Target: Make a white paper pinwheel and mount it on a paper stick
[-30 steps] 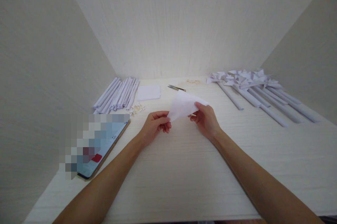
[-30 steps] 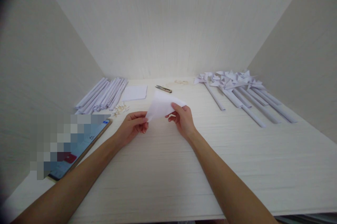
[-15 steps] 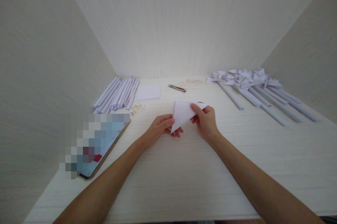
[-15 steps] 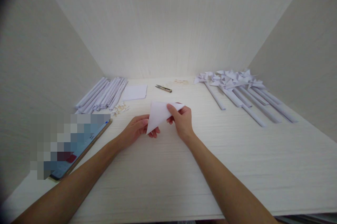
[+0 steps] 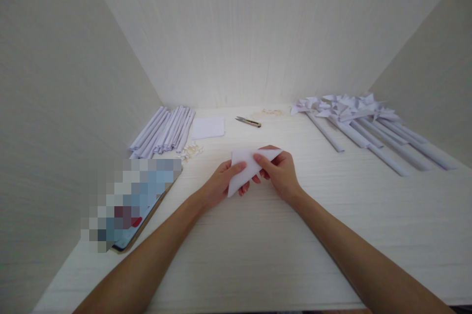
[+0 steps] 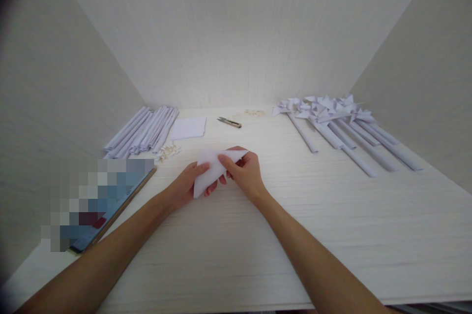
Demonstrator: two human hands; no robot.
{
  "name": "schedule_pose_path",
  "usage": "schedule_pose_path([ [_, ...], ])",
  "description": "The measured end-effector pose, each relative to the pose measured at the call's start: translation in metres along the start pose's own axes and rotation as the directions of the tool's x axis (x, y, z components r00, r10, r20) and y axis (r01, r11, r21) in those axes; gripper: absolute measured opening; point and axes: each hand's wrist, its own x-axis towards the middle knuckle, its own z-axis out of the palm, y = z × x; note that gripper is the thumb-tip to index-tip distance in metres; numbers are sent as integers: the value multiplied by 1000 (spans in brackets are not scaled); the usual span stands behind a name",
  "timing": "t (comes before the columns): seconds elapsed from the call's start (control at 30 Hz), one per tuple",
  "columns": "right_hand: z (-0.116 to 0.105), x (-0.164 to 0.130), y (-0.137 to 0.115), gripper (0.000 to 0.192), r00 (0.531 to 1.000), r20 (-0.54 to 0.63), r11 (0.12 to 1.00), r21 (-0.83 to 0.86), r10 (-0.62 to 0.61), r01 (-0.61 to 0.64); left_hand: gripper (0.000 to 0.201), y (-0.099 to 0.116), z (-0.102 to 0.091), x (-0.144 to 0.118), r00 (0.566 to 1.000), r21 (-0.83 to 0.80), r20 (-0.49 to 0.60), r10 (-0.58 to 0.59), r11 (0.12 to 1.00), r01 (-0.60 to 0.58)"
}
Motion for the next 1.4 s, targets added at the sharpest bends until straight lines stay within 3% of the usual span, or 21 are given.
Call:
schedule_pose_path([
  [0.37, 2, -1, -2, 20, 1000, -9, 1000, -15, -2, 2, 70, -4, 4, 3, 995, 39, -98, -5, 999, 9],
  [0.67, 0, 1, 3, 23, 997, -38, 995, 80, 61, -57, 64, -4, 7, -1, 984, 205, -148, 96, 977, -64],
  [1.0, -5, 6, 1, 26, 984, -106, 910, 405, 142, -87, 48, -3, 9, -2, 950, 341, -215, 226, 929, -144],
  [1.17, -9, 8, -1, 24, 976, -105, 860, 497, 190, -114, 43, -3, 8, -2, 945, 361, -218, 242, 920, -153],
  [1.4, -13, 9, 3, 22, 989, -40, 863, 494, 143, -105, 37, -1, 9, -3, 954, 326, -188, 234, 931, -164],
])
